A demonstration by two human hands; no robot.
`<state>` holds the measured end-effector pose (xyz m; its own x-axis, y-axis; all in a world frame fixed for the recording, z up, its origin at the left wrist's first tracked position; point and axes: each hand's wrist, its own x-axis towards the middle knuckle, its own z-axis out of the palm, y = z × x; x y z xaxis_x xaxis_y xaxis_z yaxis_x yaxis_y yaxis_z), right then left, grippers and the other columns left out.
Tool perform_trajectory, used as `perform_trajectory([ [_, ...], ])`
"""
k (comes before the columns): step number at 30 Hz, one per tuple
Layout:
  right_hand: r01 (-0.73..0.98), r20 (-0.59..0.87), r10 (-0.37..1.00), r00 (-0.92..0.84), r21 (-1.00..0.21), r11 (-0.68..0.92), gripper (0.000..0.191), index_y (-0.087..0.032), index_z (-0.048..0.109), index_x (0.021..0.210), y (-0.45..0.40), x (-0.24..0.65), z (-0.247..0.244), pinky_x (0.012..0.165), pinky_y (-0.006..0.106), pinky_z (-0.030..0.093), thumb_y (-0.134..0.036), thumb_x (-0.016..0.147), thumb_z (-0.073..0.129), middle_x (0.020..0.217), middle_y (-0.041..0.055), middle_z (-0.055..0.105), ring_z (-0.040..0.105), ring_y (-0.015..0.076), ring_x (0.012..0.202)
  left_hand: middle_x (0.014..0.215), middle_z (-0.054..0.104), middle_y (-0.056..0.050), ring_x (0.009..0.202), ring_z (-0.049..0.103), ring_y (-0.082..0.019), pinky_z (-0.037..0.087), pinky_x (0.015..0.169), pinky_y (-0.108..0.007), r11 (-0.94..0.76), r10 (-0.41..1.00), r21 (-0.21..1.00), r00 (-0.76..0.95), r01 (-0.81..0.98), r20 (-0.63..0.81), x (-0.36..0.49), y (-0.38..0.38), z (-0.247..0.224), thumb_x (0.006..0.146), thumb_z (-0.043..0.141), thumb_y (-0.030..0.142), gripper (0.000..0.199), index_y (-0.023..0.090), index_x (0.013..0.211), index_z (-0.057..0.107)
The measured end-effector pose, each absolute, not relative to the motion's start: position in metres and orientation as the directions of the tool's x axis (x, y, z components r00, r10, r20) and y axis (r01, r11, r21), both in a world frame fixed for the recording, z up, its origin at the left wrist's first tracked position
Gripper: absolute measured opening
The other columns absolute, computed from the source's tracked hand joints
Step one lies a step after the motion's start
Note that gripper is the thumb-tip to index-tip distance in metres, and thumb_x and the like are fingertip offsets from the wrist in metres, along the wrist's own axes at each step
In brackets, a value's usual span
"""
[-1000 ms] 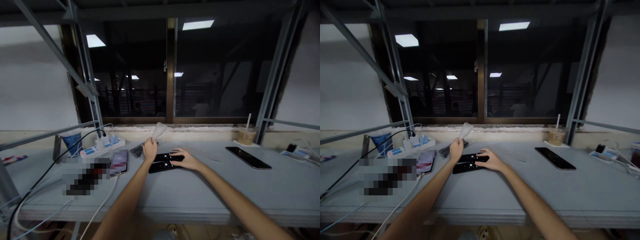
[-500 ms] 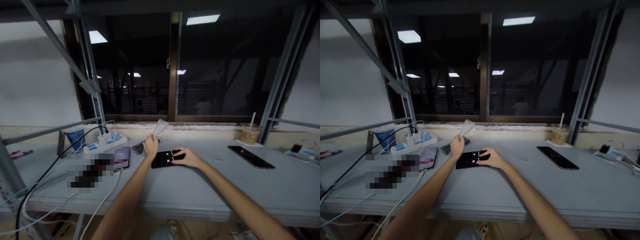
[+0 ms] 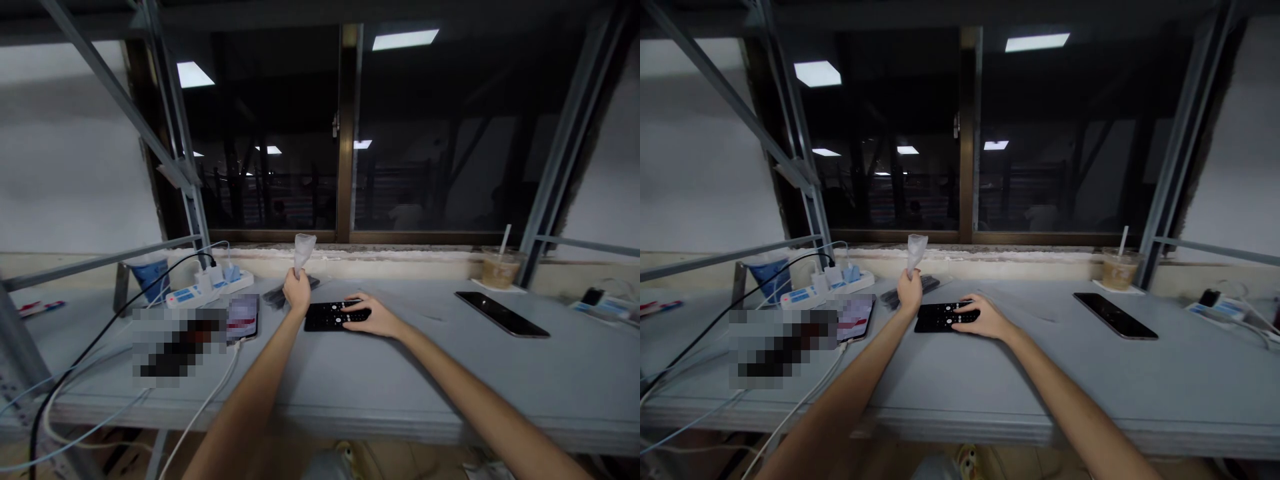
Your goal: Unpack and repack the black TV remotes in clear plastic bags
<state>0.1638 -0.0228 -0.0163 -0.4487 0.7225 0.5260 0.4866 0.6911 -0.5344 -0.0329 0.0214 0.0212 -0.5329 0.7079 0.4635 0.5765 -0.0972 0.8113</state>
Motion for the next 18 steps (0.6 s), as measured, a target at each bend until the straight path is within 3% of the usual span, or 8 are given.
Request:
perform_trajectory([
  [18, 0.465, 0.502, 0.707, -0.499, -0.533, 0.707, 0.04, -0.026, 0.07, 0.092, -0.0224, 0.1594, -0.018, 0.096, 0.04, 0.036, -0.05, 0.06, 0.069, 0.115, 0.0082, 0.055, 0.052, 0.0225, 0.105, 0.092, 0.065, -0.007, 0.089, 0.059, -0.021, 0.04, 0.076, -0.027, -0.102, 0.726, 0.793, -0.5, 0.6, 0.472, -0.0304, 0.0205, 0.0213, 0.084, 0.035, 0.028, 0.024, 0.02, 0.091, 0.056],
])
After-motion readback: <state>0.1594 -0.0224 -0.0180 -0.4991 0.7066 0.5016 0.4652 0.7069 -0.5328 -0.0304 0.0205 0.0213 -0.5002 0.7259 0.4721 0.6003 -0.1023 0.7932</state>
